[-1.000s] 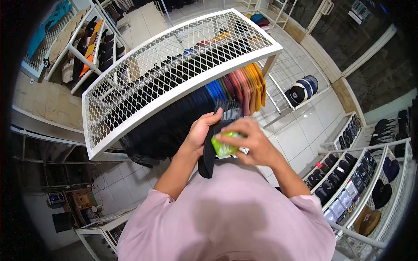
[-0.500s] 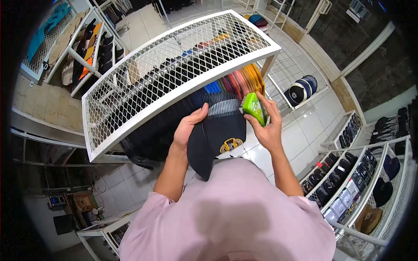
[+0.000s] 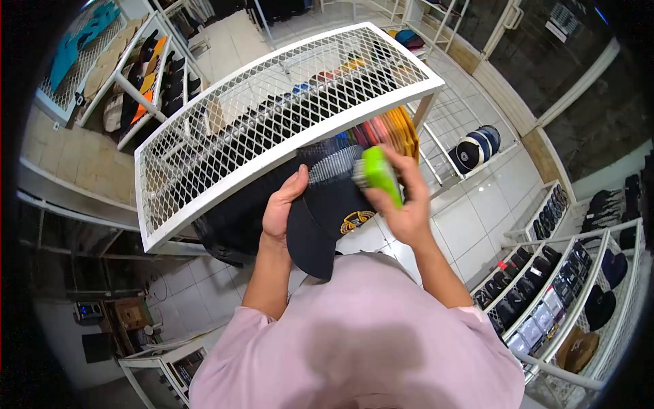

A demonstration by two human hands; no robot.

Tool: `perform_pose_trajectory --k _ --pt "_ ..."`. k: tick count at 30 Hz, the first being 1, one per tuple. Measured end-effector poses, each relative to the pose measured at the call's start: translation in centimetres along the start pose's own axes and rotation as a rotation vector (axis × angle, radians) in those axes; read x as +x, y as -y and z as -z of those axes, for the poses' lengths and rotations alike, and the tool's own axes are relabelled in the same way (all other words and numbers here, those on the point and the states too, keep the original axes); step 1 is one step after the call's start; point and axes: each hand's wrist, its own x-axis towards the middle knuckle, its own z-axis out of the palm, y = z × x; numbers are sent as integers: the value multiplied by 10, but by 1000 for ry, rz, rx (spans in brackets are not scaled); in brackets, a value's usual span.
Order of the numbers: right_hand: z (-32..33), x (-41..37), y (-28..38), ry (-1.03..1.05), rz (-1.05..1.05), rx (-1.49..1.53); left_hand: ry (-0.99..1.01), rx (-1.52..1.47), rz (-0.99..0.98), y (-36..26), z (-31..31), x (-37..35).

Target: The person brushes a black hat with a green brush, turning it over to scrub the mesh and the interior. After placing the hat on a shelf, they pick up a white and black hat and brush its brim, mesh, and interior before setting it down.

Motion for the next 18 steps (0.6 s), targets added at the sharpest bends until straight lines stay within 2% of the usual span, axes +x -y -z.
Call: perform_pose_trajectory --k 1,2,4,6,8,9,12,13,14,16,17,18 --pt "-7 5 -3 -3 34 -126 -4 3 -11 -2 0 -5" --pt "-14 9 -16 -11 -34 -99 -48 54 -44 -3 -1 -10" --pt "-21 10 -47 -26 -83 -247 -90 107 -113 -7 -6 -21" --pt "-27 15 -24 -41 -80 -101 -191 222 -225 -10 -19 -34" --pt "-41 17 0 23 56 25 -211 240 -251 -16 -9 -51" --pt "-46 21 15 130 211 -30 -218 273 -245 -19 -4 -58" --pt "-81 27 1 214 61 56 -205 266 -380 -24 -1 -78" --pt "-88 31 -10 221 13 -59 -201 268 -418 -25 -7 -83" --pt "-93 37 -5 184 49 -135 -263 329 -449 -27 -19 -91" --pt "-97 38 25 186 107 -21 -321 410 -511 -32 -26 -102" --pt "-100 35 39 240 192 30 -329 372 -542 -32 -23 -108" --pt "-109 31 43 295 362 71 -342 336 -568 -32 -23 -115"
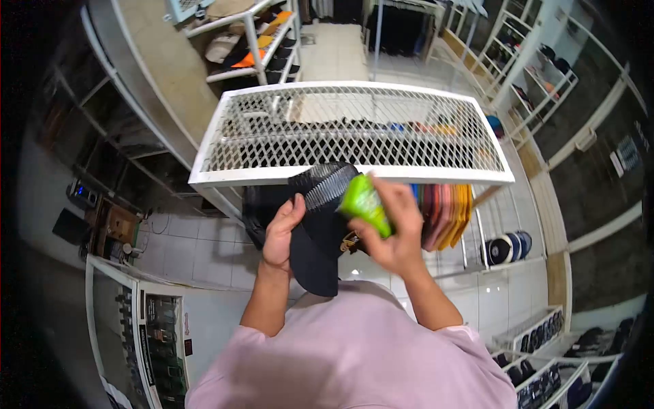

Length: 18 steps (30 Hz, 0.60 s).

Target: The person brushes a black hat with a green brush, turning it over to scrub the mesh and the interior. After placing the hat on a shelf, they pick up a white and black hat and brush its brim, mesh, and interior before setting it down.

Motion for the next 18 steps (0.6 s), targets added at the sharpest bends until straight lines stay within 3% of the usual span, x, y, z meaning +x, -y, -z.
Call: perform_pose_trajectory --k 2,3,4,6,8,10,12,13,14,18 --pt "-15 7 5 25 77 -75 -38 -33 -52 2 12 -3" --pt "-23 10 -7 -5 -19 -33 -37 -23 -60 -1 17 -7" --pt "-26 17 -13 8 -241 75 -34 -21 -70 -2 19 -10" --pt "-27 17 -26 42 -257 90 -50 3 -108 -3 19 -23" --pt "-30 9 -13 54 -136 233 -63 20 -141 -4 14 -28" --pt "-34 3 0 27 -198 243 -63 -244 0 -7 4 -38" --pt "-35 1 -2 36 -203 246 -93 -239 6 -6 6 -48" --pt "-36 0 -3 41 -216 240 -82 -27 14 -6 11 -55" --pt "-34 -1 1 42 -209 248 -71 186 22 -8 13 -57" --pt "-23 -8 21 149 124 141 -110 71 37 -17 10 -52"
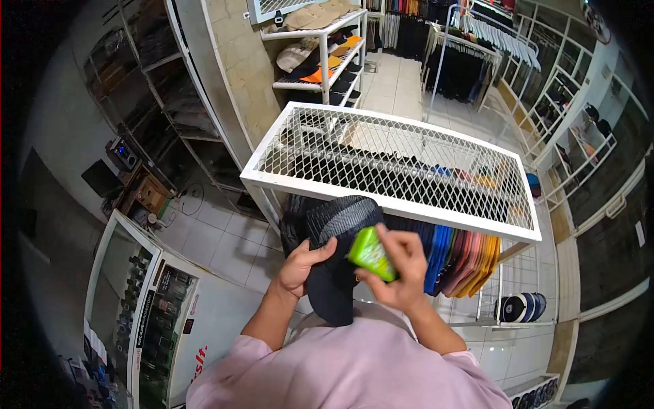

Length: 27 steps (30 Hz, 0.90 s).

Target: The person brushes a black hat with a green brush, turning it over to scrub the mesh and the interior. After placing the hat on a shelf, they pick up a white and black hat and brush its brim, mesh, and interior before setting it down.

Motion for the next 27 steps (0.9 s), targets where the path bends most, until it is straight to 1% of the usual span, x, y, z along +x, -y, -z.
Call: perform_pose_trajectory --k 2,4,5,6,9,10,12,13,14,16,17,18,19,20,21,22,24,25,26,27 --pt "-2 0 -7 -20 79 -128 -17 -6 -23 4 -1 5" --pt "-6 4 -31 -124 -205 -5 -34 33 21 9 7 11" --pt "-3 8 -36 -92 -376 53 -6 12 1 10 0 11" --pt "-1 6 -41 -86 -358 57 -7 11 4 12 2 13" --pt "11 7 -10 18 -44 6 23 12 -23 17 6 19" --pt "8 6 -12 35 -3 5 21 11 -24 17 -2 20" --pt "11 11 -29 3 -95 -6 17 4 -10 17 -6 24" --pt "11 16 -37 -32 -205 14 -11 26 -8 19 -5 25" --pt "8 16 -49 -74 -252 14 -35 47 -7 21 -5 28" --pt "10 9 -49 -105 -313 -14 -18 -2 41 21 -11 27" --pt "10 3 -38 -154 -206 -84 -50 11 -2 21 -13 27" --pt "9 -6 -25 -173 -157 -141 -87 20 -46 24 -14 27" --pt "9 -12 -16 -69 -50 -164 -105 -46 -56 28 -17 30" --pt "8 -18 -10 35 58 -184 -42 -59 -103 32 -13 36" --pt "-2 -30 -13 53 105 -183 -19 -72 -95 33 -14 41" --pt "-1 -32 -17 51 93 -186 7 -82 -89 32 -16 44" --pt "7 -17 -36 -162 -133 -109 8 -65 -51 29 -22 42" --pt "14 -8 -40 -197 -255 -194 -43 -38 -63 29 -29 41" --pt "19 -2 -49 -226 -244 -158 -48 -42 -55 32 -27 41" --pt "19 -6 -45 -196 -202 -160 -8 -34 -77 35 -24 42"
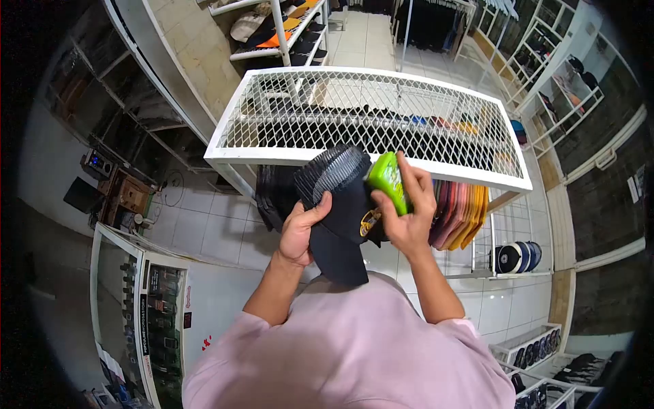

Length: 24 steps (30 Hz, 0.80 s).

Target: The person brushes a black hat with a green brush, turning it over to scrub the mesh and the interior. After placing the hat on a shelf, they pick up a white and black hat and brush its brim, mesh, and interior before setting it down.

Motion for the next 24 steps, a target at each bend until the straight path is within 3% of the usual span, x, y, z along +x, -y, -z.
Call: perform_pose_trajectory --k 2,3,5,7,8,11,13,16,17,20,21,24 --pt "0 -12 10 56 199 34 57 -23 -29 0 -1 6" --pt "3 -16 17 195 302 5 65 -57 -30 0 -3 8" --pt "3 -12 14 133 315 -37 63 -40 -19 1 3 9" --pt "2 4 2 -1 -75 112 67 -12 40 0 3 7" --pt "5 16 -10 -9 -121 22 104 25 45 0 2 2" --pt "13 8 -6 94 -107 107 40 63 2 5 5 -2" --pt "16 3 -1 56 -108 170 115 49 9 0 6 -3" --pt "28 12 -11 175 -75 265 97 11 12 5 12 -5" --pt "27 15 -12 205 -162 339 130 11 19 6 15 -2" --pt "26 22 -26 230 -304 194 177 -17 54 6 23 4" --pt "29 21 -25 127 -300 267 190 -51 67 6 24 7" --pt "37 14 2 140 -117 301 189 -71 69 10 19 8"
